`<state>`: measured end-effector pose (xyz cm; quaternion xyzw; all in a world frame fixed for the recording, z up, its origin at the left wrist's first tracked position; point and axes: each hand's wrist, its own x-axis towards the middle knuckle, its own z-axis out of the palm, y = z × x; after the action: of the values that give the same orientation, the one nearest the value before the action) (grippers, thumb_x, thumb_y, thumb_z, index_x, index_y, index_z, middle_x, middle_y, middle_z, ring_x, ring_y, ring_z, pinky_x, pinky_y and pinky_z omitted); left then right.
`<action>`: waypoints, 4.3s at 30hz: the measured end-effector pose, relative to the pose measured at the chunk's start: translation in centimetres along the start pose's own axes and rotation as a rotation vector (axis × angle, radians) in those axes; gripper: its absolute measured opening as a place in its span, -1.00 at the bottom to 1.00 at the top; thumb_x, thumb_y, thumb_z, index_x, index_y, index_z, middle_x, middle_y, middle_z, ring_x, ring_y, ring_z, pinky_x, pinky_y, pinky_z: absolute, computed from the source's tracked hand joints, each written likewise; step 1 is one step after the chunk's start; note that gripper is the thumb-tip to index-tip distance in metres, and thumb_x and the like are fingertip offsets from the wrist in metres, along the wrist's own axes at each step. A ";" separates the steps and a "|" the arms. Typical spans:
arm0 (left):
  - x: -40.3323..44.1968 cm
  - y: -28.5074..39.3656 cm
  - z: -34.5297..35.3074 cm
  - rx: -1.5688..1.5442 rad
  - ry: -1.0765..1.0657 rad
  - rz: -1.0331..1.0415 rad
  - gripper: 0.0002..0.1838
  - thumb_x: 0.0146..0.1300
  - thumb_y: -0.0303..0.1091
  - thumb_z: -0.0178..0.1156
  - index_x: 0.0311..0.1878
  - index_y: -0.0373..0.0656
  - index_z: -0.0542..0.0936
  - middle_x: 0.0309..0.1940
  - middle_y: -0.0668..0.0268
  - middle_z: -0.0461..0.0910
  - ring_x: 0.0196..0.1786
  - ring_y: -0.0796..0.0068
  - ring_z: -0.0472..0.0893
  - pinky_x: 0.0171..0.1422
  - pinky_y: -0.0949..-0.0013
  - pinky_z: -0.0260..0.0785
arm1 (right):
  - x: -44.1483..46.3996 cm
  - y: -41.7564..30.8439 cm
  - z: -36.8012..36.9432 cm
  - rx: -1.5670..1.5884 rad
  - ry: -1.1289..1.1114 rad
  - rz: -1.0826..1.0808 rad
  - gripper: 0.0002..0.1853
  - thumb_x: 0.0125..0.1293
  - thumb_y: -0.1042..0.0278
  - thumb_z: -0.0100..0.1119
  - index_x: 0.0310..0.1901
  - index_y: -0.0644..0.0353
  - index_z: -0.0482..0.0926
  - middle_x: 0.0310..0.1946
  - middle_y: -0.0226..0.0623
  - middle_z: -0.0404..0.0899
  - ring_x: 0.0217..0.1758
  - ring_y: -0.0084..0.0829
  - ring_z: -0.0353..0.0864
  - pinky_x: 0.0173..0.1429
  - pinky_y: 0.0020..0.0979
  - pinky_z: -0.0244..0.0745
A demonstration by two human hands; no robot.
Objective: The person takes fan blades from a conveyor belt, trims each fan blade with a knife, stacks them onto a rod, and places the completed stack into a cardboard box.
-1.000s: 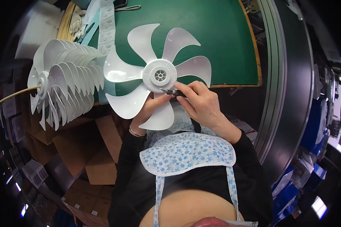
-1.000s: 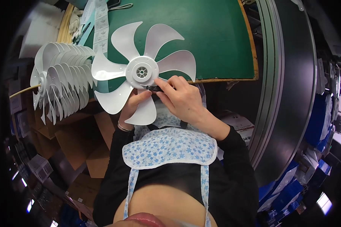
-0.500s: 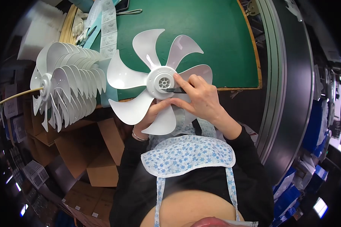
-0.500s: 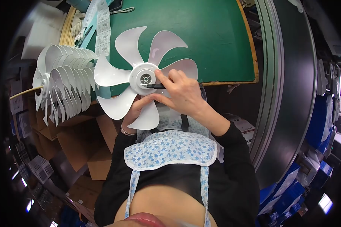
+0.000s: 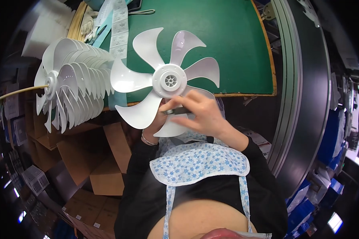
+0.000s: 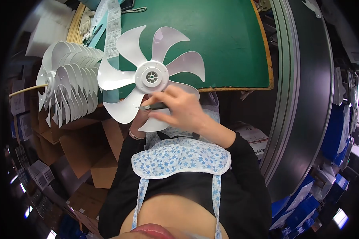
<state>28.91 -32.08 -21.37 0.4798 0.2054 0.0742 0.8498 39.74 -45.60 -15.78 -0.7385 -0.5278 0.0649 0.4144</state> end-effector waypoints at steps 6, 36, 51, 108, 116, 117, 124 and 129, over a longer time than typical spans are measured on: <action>-0.1 2.0 1.1 -0.111 -0.023 0.017 -0.70 0.30 -0.49 0.11 0.10 -0.27 0.47 -0.11 0.23 0.60 -0.07 0.43 0.63 -0.01 0.44 0.48 | -1.5 2.5 -3.9 0.008 0.020 0.347 -0.69 0.17 0.28 0.30 -0.10 0.23 0.54 -0.38 -0.26 0.54 -0.37 -0.36 0.55 -0.30 -0.41 0.43; 0.6 33.6 -10.7 1.053 1.160 1.197 -0.73 0.36 -0.29 0.11 0.02 -0.24 0.58 -0.49 0.27 0.63 -0.54 0.60 0.58 -0.45 0.46 0.41 | 39.0 -19.9 -9.6 0.786 -0.363 -0.265 -0.75 0.27 0.34 0.12 -0.07 0.27 0.58 -0.55 -0.37 0.50 -0.65 -0.63 0.38 -0.60 -0.58 0.23; -4.8 25.0 -9.2 1.399 1.198 1.274 -0.78 0.16 -0.27 0.23 -0.13 -0.07 0.62 -0.34 0.17 0.64 -0.33 0.11 0.63 -0.28 0.19 0.46 | 30.5 -18.4 -1.8 0.074 -0.440 -0.417 -0.74 0.40 0.21 0.03 -0.13 0.24 0.57 -0.45 -0.32 0.61 -0.54 -0.65 0.46 -0.52 -0.60 0.28; 22.9 2.1 12.5 0.300 -0.027 0.088 -0.47 0.28 -0.43 0.18 0.30 -0.30 0.33 0.19 0.09 0.46 0.20 0.29 0.49 0.29 0.29 0.35 | 5.2 32.4 -39.3 0.570 0.740 0.671 -0.86 0.20 0.41 0.26 -0.31 0.18 0.48 -0.61 -0.42 0.48 -0.67 -0.66 0.33 -0.64 -0.62 0.02; 13.4 1.0 10.9 0.192 -0.165 0.048 -0.50 0.18 -0.28 0.27 0.18 -0.22 0.44 0.00 0.22 0.54 -0.04 0.43 0.57 0.04 0.38 0.44 | -3.8 12.7 -16.4 0.856 0.077 0.788 -0.76 0.33 0.38 0.17 -0.04 0.30 0.48 -0.39 -0.48 0.51 -0.48 -0.71 0.46 -0.39 -0.63 0.37; 12.0 0.7 10.1 0.267 -0.083 0.098 -0.61 0.19 -0.35 0.24 0.08 -0.23 0.49 -0.12 0.26 0.57 -0.16 0.48 0.59 -0.07 0.44 0.45 | -4.4 12.8 -14.9 0.752 0.039 0.741 -0.74 0.33 0.37 0.15 0.00 0.27 0.47 -0.39 -0.44 0.52 -0.46 -0.65 0.49 -0.37 -0.58 0.40; 12.0 -1.0 9.1 -0.008 0.025 -0.033 -0.73 0.19 -0.41 0.24 -0.04 -0.22 0.55 -0.27 0.28 0.61 -0.27 0.55 0.61 -0.20 0.50 0.46 | -1.5 11.9 -12.4 -0.194 0.070 0.159 -0.60 0.23 0.43 0.16 0.12 0.04 0.42 -0.39 -0.29 0.46 -0.39 -0.27 0.52 -0.28 -0.26 0.46; 10.7 -0.4 8.5 0.066 -0.006 0.018 -0.66 0.15 -0.42 0.28 0.01 -0.24 0.54 -0.19 0.27 0.61 -0.17 0.51 0.58 -0.05 0.45 0.44 | -0.7 10.5 -11.9 -0.390 0.002 0.034 -0.66 0.12 0.50 0.24 -0.02 0.02 0.55 -0.43 -0.40 0.45 -0.41 -0.41 0.52 -0.45 -0.42 0.44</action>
<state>42.16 -35.47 -20.84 0.5096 0.2009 0.0736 0.8334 53.41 -53.71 -15.50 -0.8138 -0.5174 -0.0323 0.2627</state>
